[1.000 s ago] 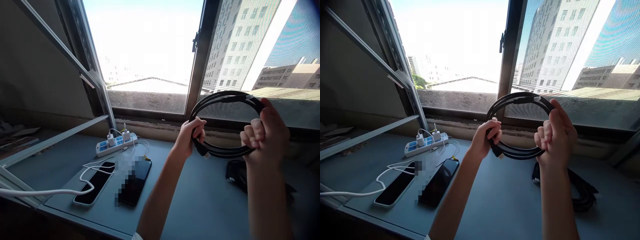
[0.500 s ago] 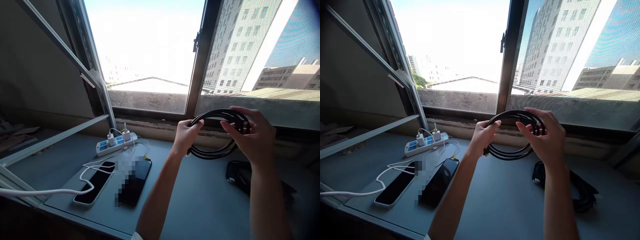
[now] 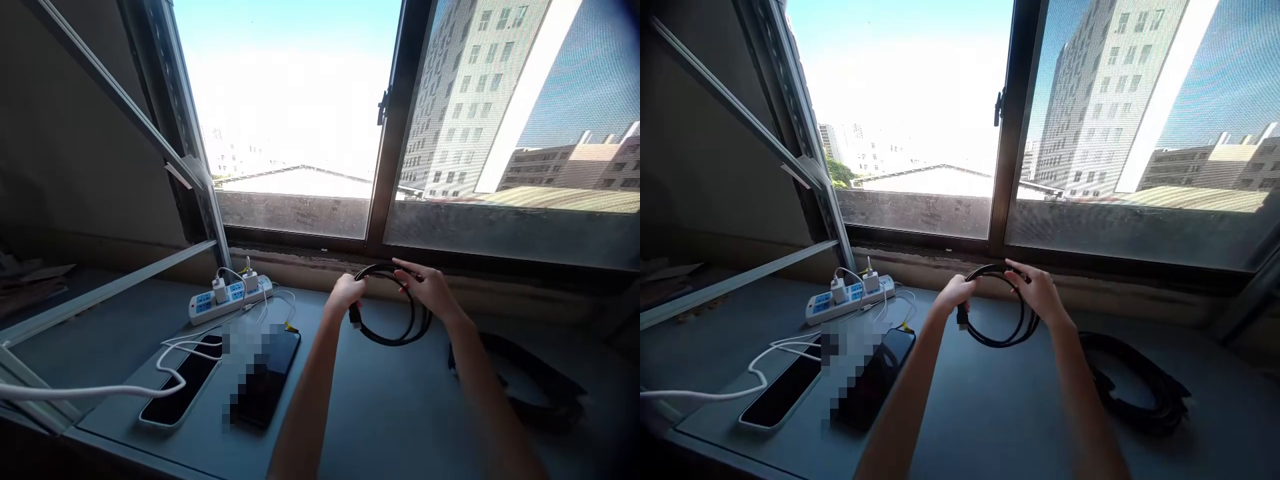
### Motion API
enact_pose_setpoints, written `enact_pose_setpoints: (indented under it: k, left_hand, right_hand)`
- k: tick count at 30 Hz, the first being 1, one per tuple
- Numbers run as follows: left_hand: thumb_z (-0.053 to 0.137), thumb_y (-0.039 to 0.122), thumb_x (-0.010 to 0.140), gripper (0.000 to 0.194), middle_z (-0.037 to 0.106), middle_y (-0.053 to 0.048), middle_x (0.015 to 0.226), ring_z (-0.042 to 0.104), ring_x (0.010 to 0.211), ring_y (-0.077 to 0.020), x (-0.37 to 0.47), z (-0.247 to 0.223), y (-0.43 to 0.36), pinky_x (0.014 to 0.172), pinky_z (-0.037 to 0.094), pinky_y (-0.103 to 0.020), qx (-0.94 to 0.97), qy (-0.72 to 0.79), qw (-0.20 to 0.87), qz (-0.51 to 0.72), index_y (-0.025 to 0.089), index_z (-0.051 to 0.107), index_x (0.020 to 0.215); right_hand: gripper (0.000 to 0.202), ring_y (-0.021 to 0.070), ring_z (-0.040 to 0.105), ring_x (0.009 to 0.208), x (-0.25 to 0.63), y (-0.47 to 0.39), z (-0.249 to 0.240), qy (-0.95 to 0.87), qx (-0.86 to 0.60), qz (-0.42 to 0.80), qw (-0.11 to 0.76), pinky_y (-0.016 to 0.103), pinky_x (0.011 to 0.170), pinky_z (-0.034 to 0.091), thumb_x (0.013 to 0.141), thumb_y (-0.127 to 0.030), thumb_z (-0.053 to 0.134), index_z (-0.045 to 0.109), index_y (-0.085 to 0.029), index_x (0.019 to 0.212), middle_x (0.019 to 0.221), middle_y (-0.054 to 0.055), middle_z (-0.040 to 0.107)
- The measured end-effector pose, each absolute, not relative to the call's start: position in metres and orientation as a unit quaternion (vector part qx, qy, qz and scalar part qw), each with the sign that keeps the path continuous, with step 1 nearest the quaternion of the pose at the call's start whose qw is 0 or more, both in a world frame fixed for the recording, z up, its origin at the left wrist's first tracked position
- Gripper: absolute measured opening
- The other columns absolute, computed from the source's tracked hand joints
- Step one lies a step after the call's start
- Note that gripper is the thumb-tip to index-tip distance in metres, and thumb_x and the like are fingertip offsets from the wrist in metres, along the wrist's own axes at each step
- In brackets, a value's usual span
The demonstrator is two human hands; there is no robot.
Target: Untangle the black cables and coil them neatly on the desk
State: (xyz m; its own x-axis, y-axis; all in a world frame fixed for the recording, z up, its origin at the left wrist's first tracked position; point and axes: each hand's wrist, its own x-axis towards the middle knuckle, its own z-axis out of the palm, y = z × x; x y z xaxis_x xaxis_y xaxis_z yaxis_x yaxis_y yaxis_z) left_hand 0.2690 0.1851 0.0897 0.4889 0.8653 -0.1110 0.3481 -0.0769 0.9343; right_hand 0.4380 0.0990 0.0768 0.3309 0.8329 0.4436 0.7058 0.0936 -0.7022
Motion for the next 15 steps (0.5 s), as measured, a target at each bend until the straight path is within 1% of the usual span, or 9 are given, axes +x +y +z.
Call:
enact_pose_setpoints:
  k: [2,4,6,8,10,12,13,15]
  left_hand:
    - [0.060,0.031,0.081,0.026,0.040,0.004,0.036,0.044,0.030,-0.0124,0.269,0.075,0.196,0.038,0.032,-0.023,0.697,0.477,0.497,0.202,0.014,0.050,0.064]
    - [0.060,0.029,0.081,0.022,0.045,0.002,0.038,0.048,0.032,-0.0141,0.269,0.062,0.205,0.040,0.036,-0.024,0.700,0.497,0.488,0.156,0.010,0.055,0.071]
    - [0.059,0.026,0.083,0.020,0.051,0.000,0.044,0.052,0.037,-0.0139,0.269,0.052,0.211,0.042,0.041,-0.025,0.702,0.509,0.484,0.118,0.007,0.057,0.082]
    - [0.056,0.026,0.086,0.020,0.057,0.000,0.057,0.055,0.045,-0.0113,0.268,0.044,0.217,0.047,0.046,-0.024,0.704,0.520,0.475,0.094,0.007,0.057,0.092]
    - [0.054,0.028,0.088,0.022,0.061,-0.002,0.074,0.058,0.057,-0.0097,0.266,0.038,0.222,0.054,0.050,-0.024,0.706,0.530,0.464,0.081,0.010,0.057,0.101]
    - [0.053,0.030,0.089,0.026,0.062,-0.004,0.091,0.060,0.070,-0.0107,0.264,0.033,0.226,0.062,0.053,-0.026,0.706,0.536,0.457,0.075,0.012,0.056,0.108]
    - [0.053,0.031,0.089,0.028,0.061,-0.005,0.096,0.060,0.075,-0.0118,0.262,0.030,0.227,0.064,0.053,-0.028,0.706,0.538,0.456,0.074,0.013,0.055,0.111]
    - [0.053,0.031,0.089,0.030,0.060,-0.006,0.099,0.060,0.078,-0.0129,0.261,0.026,0.230,0.065,0.053,-0.029,0.704,0.540,0.455,0.071,0.013,0.054,0.113]
  right_hand:
    - [0.046,0.0165,0.065,0.063,0.443,0.112,0.059,-0.584,-0.681,0.111,0.428,0.026,0.054,0.052,0.087,-0.046,0.050,0.058,-0.022,0.126,0.093,0.006,0.070]
    - [0.043,0.0167,0.065,0.064,0.445,0.120,0.044,-0.589,-0.690,0.136,0.399,0.026,0.057,0.052,0.087,-0.044,0.049,0.061,-0.022,0.121,0.096,0.007,0.070]
    - [0.040,0.0169,0.066,0.069,0.445,0.126,0.033,-0.589,-0.699,0.163,0.371,0.024,0.059,0.051,0.088,-0.042,0.049,0.063,-0.021,0.119,0.106,0.008,0.068]
    - [0.039,0.0166,0.066,0.075,0.445,0.128,0.024,-0.586,-0.708,0.192,0.345,0.022,0.061,0.052,0.087,-0.038,0.051,0.062,-0.020,0.121,0.116,0.008,0.063]
    - [0.044,0.0157,0.066,0.074,0.444,0.129,0.017,-0.576,-0.721,0.219,0.317,0.021,0.058,0.052,0.085,-0.038,0.054,0.058,-0.019,0.125,0.124,0.010,0.059]
    - [0.052,0.0150,0.065,0.068,0.444,0.129,0.012,-0.562,-0.737,0.239,0.289,0.021,0.052,0.051,0.083,-0.040,0.057,0.053,-0.019,0.131,0.129,0.013,0.054]
    - [0.056,0.0149,0.065,0.066,0.443,0.130,0.010,-0.555,-0.745,0.246,0.276,0.021,0.049,0.050,0.082,-0.041,0.058,0.051,-0.019,0.133,0.130,0.014,0.053]
    - [0.058,0.0157,0.065,0.067,0.441,0.130,0.008,-0.546,-0.760,0.248,0.252,0.021,0.046,0.049,0.081,-0.038,0.059,0.049,-0.018,0.134,0.131,0.014,0.052]
